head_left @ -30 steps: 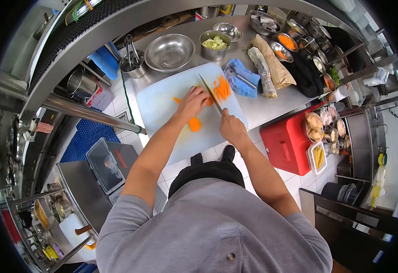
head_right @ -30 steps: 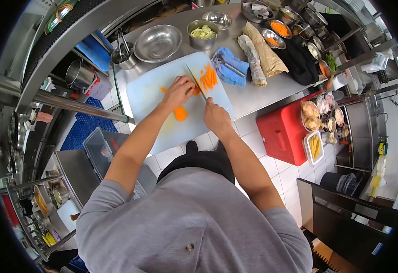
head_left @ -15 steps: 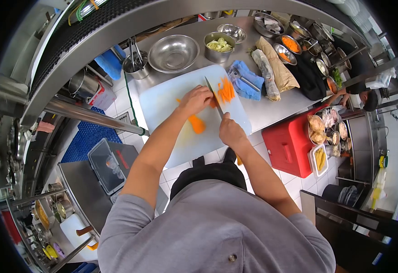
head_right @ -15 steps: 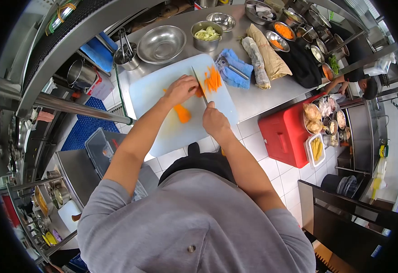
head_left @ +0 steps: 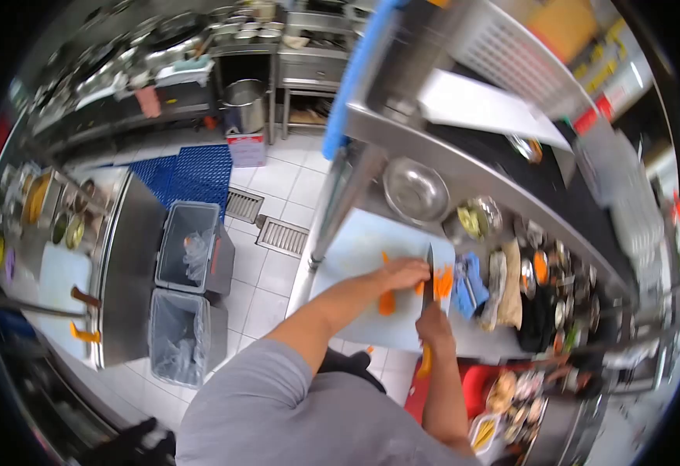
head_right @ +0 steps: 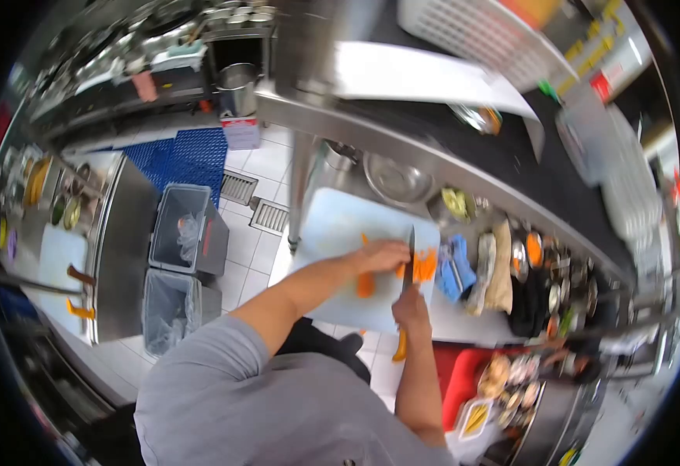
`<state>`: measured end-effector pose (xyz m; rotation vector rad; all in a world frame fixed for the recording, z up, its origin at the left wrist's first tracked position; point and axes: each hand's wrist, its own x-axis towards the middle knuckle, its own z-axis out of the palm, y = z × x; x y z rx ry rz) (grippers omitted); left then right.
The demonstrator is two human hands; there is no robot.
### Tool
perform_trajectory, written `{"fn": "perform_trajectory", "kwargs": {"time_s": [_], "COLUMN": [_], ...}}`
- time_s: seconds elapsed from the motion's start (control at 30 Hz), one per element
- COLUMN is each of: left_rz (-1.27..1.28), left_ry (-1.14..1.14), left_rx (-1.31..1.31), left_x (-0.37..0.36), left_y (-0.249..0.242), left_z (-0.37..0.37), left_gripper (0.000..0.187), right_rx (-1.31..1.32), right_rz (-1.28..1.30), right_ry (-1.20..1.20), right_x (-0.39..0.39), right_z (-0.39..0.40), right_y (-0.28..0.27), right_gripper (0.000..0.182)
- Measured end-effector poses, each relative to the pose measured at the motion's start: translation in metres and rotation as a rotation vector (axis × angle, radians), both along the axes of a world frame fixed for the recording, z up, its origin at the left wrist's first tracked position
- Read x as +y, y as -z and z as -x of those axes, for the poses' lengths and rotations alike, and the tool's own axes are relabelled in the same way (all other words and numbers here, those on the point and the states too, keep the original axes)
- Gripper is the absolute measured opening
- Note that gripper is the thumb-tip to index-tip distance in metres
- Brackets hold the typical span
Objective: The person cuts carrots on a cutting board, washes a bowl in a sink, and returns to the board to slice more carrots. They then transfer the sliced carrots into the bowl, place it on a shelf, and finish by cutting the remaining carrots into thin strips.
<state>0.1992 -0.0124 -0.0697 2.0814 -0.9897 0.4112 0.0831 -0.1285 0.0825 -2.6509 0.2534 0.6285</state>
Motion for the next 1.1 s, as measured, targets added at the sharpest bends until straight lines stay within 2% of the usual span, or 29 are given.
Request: {"fn": "perform_trajectory", "kwargs": {"time_s": [0.03,0.07,0.1,0.2,0.27,0.3,0.37,0.4,0.43,0.5,0.53,0.57,0.63,0.67,0.73,0.77,0.8,0.83,0.87,0.9,0.97,1.03,1.1], "left_rz": [-0.009,-0.065,-0.079,-0.049,0.17,0.183,-0.006,-0.038,-0.037,0.147,0.341,0.342,-0.166,-0.166,-0.154,-0.025,0.036,-0.016,0.04,-0.022,-0.12,-0.044,0.0], "left_ry": [0.003,0.033,0.072,0.078,-0.005,-0.038,0.1,0.132,0.116,0.007,-0.026,-0.028,0.097,0.105,0.029,0.039,-0.004,0.042,0.049,0.02,0.06,0.066,0.083], "left_rx": [0.012,0.035,0.068,-0.021,0.017,0.01,0.021,-0.013,-0.019,-0.116,-0.319,-0.329,-0.059,-0.06,0.053,0.039,-0.072,-0.072,-0.017,-0.031,0.058,-0.016,-0.02], "left_x": [0.0,0.006,0.007,0.0,-0.012,-0.004,0.003,0.002,-0.001,-0.019,-0.029,-0.023,-0.006,-0.002,0.002,0.005,-0.012,-0.005,-0.001,0.0,0.0,0.007,0.009], "left_y": [-0.001,-0.01,-0.01,0.005,0.024,0.014,-0.002,-0.001,0.005,0.033,0.054,0.043,0.01,0.005,-0.003,0.001,0.032,0.026,0.02,0.014,0.009,0.008,0.005], "left_z": [0.001,0.001,-0.001,-0.003,-0.01,-0.013,-0.006,-0.011,-0.016,-0.017,-0.025,-0.026,-0.017,-0.014,-0.008,-0.007,-0.018,-0.018,-0.014,-0.012,-0.016,-0.014,-0.016], "left_gripper": [0.01,0.011,0.011,0.009,0.011,0.011,0.013,0.014,0.014,0.014,0.015,0.015,0.015,0.015,0.015,0.015,0.016,0.017,0.016,0.014,0.01,0.01,0.011], "right_rx": [-0.013,-0.408,-0.19,-0.04,0.111,0.106,-0.064,-0.377,-0.384,-0.103,0.065,0.056,-0.302,-0.272,-0.234,-0.08,0.046,0.147,0.003,-0.142,-0.423,-0.306,-0.024], "right_rz": [-0.002,0.129,-0.015,0.02,0.06,0.075,0.086,0.145,0.145,0.165,0.098,0.099,0.294,0.299,0.272,0.222,0.18,0.162,0.13,0.111,0.219,0.132,0.079], "right_ry": [0.024,-0.214,0.016,0.053,-0.037,-0.071,0.044,-0.171,-0.186,-0.123,0.023,0.021,-0.235,-0.085,-0.079,-0.066,-0.028,0.016,-0.086,-0.193,-0.127,-0.107,-0.163], "right_x": [-0.005,-0.048,-0.016,-0.001,-0.02,-0.01,0.005,-0.042,-0.035,-0.006,0.009,0.0,-0.03,-0.022,-0.021,0.001,0.021,0.04,0.02,0.001,-0.028,-0.027,-0.011], "right_z": [0.001,0.0,0.008,-0.002,-0.016,-0.014,0.009,0.0,-0.009,-0.008,-0.01,-0.011,-0.005,-0.004,-0.017,-0.014,-0.01,-0.007,-0.004,-0.002,0.001,-0.012,-0.016], "right_y": [0.02,0.111,0.075,0.04,0.037,0.036,0.039,0.113,0.099,0.045,0.016,0.034,0.087,0.094,0.075,0.037,0.002,-0.028,0.0,0.026,0.11,0.101,0.049], "right_gripper": [0.024,0.025,0.025,0.028,0.031,0.031,0.018,0.019,0.019,0.024,0.027,0.027,0.026,0.023,0.023,0.024,0.025,0.027,0.027,0.027,0.023,0.026,0.028]}}
